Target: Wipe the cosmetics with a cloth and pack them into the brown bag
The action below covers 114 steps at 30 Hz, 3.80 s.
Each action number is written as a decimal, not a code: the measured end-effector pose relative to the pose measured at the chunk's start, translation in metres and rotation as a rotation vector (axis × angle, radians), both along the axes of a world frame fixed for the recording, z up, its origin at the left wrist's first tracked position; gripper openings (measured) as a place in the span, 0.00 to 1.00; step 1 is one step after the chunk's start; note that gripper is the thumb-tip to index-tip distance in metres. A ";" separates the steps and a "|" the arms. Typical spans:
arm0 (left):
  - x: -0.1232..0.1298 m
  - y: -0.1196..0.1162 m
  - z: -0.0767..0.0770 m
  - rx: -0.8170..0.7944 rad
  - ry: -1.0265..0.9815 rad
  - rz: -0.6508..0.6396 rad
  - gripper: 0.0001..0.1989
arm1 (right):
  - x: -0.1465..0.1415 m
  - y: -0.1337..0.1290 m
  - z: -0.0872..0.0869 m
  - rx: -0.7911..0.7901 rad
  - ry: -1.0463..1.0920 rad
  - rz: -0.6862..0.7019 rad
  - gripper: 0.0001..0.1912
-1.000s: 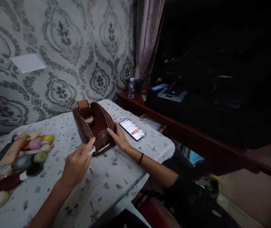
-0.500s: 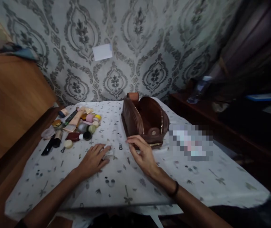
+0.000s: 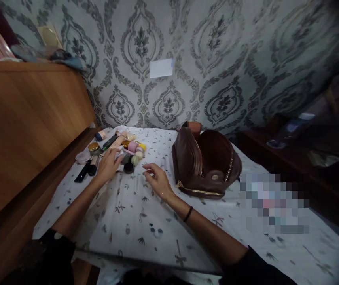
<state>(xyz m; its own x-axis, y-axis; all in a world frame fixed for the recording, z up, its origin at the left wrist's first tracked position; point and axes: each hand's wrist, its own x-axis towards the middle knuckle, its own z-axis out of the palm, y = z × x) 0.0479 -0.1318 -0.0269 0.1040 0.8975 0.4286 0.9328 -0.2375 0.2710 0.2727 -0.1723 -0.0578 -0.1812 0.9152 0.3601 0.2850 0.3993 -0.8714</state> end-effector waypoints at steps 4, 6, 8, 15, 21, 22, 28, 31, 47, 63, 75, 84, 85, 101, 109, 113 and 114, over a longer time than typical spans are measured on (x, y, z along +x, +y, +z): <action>0.006 0.018 -0.009 -0.048 0.048 0.006 0.20 | 0.021 -0.020 0.007 0.178 -0.061 -0.065 0.11; 0.008 0.019 -0.015 -0.031 0.118 0.024 0.20 | 0.038 -0.040 0.019 0.388 -0.124 -0.160 0.12; 0.009 0.017 -0.018 -0.008 0.192 0.049 0.20 | 0.059 -0.055 0.031 0.556 -0.195 -0.353 0.16; 0.037 0.002 -0.001 0.139 0.102 -0.095 0.15 | 0.147 -0.036 0.028 0.554 -0.248 -0.916 0.32; 0.134 -0.034 0.001 -0.029 -0.057 -0.592 0.14 | 0.182 -0.017 0.006 0.165 0.046 -0.864 0.36; 0.149 -0.033 0.005 -0.020 -0.059 -0.611 0.17 | 0.183 -0.018 0.006 0.144 0.074 -0.838 0.32; 0.202 0.020 0.056 -0.013 0.082 -0.675 0.31 | 0.193 -0.021 0.006 0.202 0.107 -0.691 0.28; 0.212 0.038 0.070 -0.110 0.119 -0.767 0.31 | 0.204 -0.020 0.008 0.210 0.125 -0.606 0.28; 0.148 0.006 0.016 0.065 -0.051 -0.576 0.18 | 0.215 -0.038 0.013 0.425 0.197 -0.786 0.24; 0.023 0.047 -0.021 -0.091 0.042 0.053 0.20 | -0.006 0.034 -0.014 -0.184 0.072 0.016 0.15; -0.005 0.055 -0.017 -0.016 -0.327 0.073 0.19 | -0.046 0.084 -0.047 -0.279 0.221 -0.073 0.12; 0.033 -0.024 -0.019 0.074 -0.508 -0.206 0.20 | -0.041 0.008 -0.020 -0.537 0.797 0.159 0.25; 0.040 -0.036 -0.023 0.045 -0.462 -0.220 0.21 | -0.038 0.001 -0.020 -0.570 0.832 0.141 0.24; 0.055 -0.088 -0.017 0.240 -0.151 -0.423 0.13 | -0.005 -0.022 -0.030 -0.616 0.798 0.376 0.21; 0.064 -0.051 -0.018 -0.148 -0.738 -0.294 0.18 | 0.002 -0.017 -0.034 -0.535 0.654 0.318 0.27; 0.068 -0.038 -0.035 -0.238 -1.036 -0.179 0.22 | 0.004 -0.014 -0.034 -0.448 0.632 0.323 0.34; 0.069 -0.037 -0.039 -0.236 -1.071 -0.147 0.24 | 0.003 -0.014 -0.034 -0.423 0.625 0.321 0.36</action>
<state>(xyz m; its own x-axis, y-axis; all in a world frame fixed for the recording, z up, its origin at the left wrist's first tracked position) 0.1171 -0.1691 -0.0659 -0.1063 0.9778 0.1805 0.1557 -0.1629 0.9743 0.2761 -0.1862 -0.0923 -0.3377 0.9339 0.1172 -0.3750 -0.0193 -0.9268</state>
